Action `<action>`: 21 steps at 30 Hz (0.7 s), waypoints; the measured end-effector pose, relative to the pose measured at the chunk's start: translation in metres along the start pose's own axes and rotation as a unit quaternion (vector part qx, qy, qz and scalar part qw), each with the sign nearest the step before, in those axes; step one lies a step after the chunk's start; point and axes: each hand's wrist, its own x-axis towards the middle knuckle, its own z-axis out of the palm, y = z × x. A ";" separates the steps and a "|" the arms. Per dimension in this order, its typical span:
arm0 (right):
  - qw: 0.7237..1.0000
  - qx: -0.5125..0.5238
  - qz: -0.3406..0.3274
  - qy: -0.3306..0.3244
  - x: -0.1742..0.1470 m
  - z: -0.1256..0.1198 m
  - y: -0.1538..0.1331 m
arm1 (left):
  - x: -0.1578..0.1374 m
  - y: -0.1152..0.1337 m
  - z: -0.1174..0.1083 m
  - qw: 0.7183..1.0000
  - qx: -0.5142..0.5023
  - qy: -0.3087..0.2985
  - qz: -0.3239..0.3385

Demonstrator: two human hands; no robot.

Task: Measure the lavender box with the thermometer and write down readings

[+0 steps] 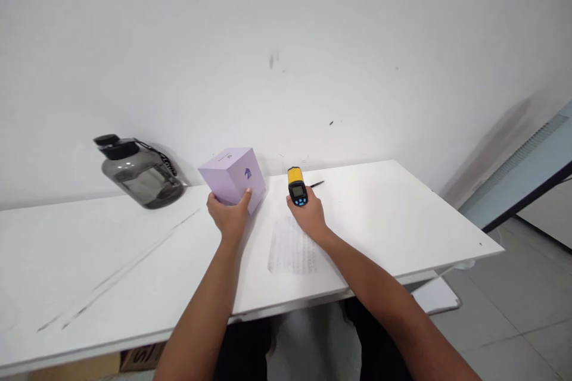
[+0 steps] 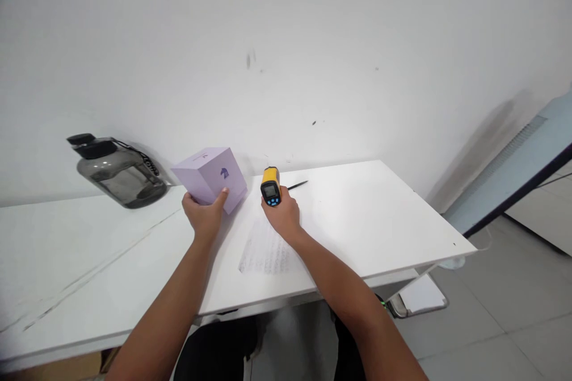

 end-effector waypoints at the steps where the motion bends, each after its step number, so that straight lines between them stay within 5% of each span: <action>1: 1.000 0.000 0.000 -0.002 0.000 0.000 0.000 | -0.001 0.002 0.000 1.000 0.005 0.006 -0.015; 21: 1.000 -0.025 -0.014 0.009 -0.002 0.000 -0.003 | -0.001 0.000 0.000 1.000 0.026 0.004 -0.009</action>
